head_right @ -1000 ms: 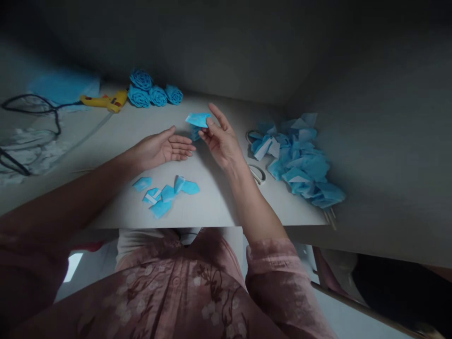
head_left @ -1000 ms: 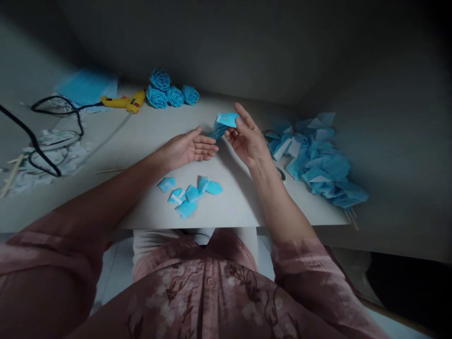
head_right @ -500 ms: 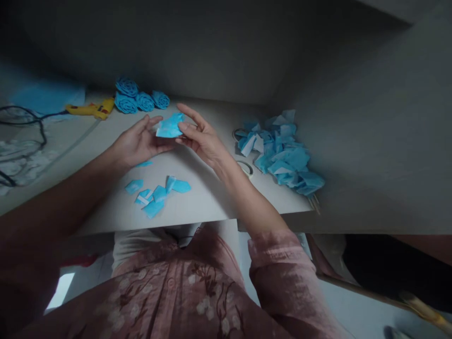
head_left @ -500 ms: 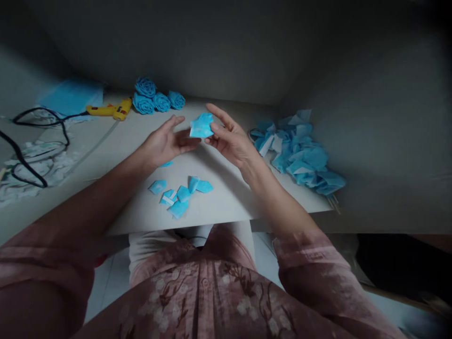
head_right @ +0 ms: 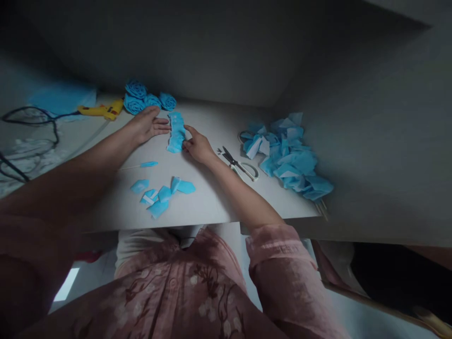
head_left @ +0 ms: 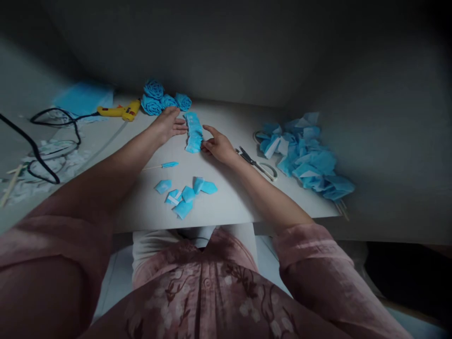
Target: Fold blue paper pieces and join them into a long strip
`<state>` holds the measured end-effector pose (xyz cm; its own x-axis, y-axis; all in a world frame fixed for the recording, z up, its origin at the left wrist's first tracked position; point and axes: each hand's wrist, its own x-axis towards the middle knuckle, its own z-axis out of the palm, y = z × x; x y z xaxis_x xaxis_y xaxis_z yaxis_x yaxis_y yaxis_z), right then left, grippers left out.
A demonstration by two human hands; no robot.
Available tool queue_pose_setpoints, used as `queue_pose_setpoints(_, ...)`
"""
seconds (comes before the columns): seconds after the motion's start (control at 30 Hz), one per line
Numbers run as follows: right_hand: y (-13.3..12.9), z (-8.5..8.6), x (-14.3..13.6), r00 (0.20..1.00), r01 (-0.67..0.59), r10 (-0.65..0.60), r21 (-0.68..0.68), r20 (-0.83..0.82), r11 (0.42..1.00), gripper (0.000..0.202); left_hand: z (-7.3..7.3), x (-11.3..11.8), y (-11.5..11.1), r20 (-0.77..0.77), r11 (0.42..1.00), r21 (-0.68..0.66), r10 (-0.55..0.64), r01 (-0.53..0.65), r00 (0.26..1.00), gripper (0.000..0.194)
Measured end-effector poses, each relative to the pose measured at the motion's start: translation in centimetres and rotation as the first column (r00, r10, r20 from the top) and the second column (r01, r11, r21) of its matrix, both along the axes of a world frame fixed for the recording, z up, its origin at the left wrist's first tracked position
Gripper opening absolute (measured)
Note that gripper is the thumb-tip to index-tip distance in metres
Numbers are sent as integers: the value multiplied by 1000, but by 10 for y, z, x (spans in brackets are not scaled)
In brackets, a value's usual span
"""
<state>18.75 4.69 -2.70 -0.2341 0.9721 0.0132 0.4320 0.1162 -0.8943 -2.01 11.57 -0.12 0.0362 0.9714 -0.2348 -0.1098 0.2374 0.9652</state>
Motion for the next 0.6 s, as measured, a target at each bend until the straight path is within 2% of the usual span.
queue_pose_setpoints(0.13,1,0,1,999,1,-2,-32,-35,999,69,-3,-4,-4,-78,997,82,20,-13,997,28)
queue_pose_setpoints(0.23,1,1,2,999,12,-13,-21,-46,1000,68,-3,-4,-5,-213,982,187,39,1,976,28)
queue_pose_setpoints(0.33,0,4,3,998,29,-31,-32,-61,999,69,-5,-4,-9,-382,945,313,37,92,924,20)
queue_pose_setpoints(0.43,-2,4,6,996,33,-37,-50,-84,998,69,-5,-7,-17,-501,876,422,11,233,865,9)
queue_pose_setpoints(0.5,-1,3,8,995,37,-38,-23,-87,999,68,-4,-12,-25,-535,853,436,-9,286,845,4)
queue_pose_setpoints(0.6,1,-2,14,998,46,-43,61,-43,997,65,-1,-24,-34,-603,856,400,-23,327,797,3)
